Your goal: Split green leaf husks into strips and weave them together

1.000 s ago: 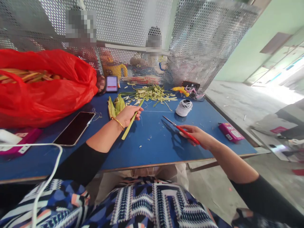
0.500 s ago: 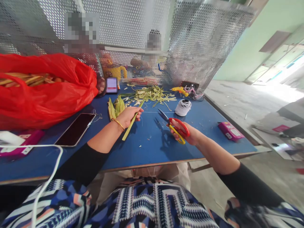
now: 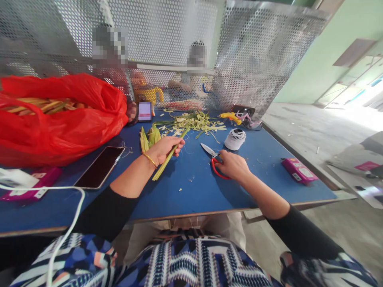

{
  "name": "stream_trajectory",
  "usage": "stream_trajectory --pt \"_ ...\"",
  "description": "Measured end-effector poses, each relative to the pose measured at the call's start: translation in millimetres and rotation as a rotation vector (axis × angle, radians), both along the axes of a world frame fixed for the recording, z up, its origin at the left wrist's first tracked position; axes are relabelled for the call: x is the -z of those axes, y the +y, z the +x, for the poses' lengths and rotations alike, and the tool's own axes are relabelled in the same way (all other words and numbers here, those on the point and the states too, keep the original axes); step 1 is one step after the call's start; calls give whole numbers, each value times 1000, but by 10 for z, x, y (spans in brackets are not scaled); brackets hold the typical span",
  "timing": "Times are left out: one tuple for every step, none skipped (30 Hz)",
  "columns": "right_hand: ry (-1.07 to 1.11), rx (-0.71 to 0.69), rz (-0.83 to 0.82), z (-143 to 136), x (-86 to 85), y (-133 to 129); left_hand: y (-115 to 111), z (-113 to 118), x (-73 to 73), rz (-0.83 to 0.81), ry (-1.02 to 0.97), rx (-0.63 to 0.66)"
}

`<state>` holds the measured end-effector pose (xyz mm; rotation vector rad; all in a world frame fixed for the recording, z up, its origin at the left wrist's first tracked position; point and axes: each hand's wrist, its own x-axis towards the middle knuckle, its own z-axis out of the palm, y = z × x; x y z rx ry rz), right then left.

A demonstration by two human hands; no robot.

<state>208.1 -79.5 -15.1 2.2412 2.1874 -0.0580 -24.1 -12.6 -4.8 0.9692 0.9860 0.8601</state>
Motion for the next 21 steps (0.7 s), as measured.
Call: stream_trajectory --pt "-38 -29 -9 -10 -31 14 -9 -10 -14 18 -4 19" --pt "-47 -58 0 -23 -68 38 -21 -17 -28 42 -6 27" --pt "-15 -90 30 -41 -108 72 -36 -20 -43 64 -1 37" --pt "72 -126 75 -68 -148 116 -52 -19 -56 89 7 47" --pt "224 -167 121 -106 -186 170 -70 -15 -67 114 18 57" --pt "432 -208 146 -156 -218 229 -89 -8 -76 136 31 65" --pt "673 -241 149 -218 -242 290 -107 1 -81 157 42 80" --pt "925 -259 120 -289 -254 350 -124 10 -83 166 53 97" --pt "1146 -255 65 -364 -255 403 -140 19 -82 173 64 110" --pt "1324 -243 24 -437 -245 447 -154 28 -80 183 78 122" --pt "1460 -240 -19 -503 -225 479 -167 36 -75 190 93 135" --pt "1556 -240 -48 -557 -198 498 -178 44 -70 198 106 150" --pt "1620 -245 -66 -597 -167 507 -187 52 -64 205 117 166" --pt "1657 -251 -77 -622 -134 506 -196 62 -57 209 126 183" --pt "1673 -255 -79 -632 -102 498 -204 73 -49 208 134 199" --pt "1675 -255 -73 -632 -74 487 -211 86 -40 200 141 212" --pt "1671 -253 -61 -624 -49 475 -218 101 -30 185 144 219" --pt "1665 -250 -44 -613 -29 463 -224 116 -19 164 141 223" --pt "1660 -249 -27 -602 -14 453 -229 130 -8 138 130 225" --pt "1657 -249 -10 -592 -2 445 -232 143 3 112 110 227" --pt "1657 -250 5 -586 7 439 -232 152 15 88 85 230"
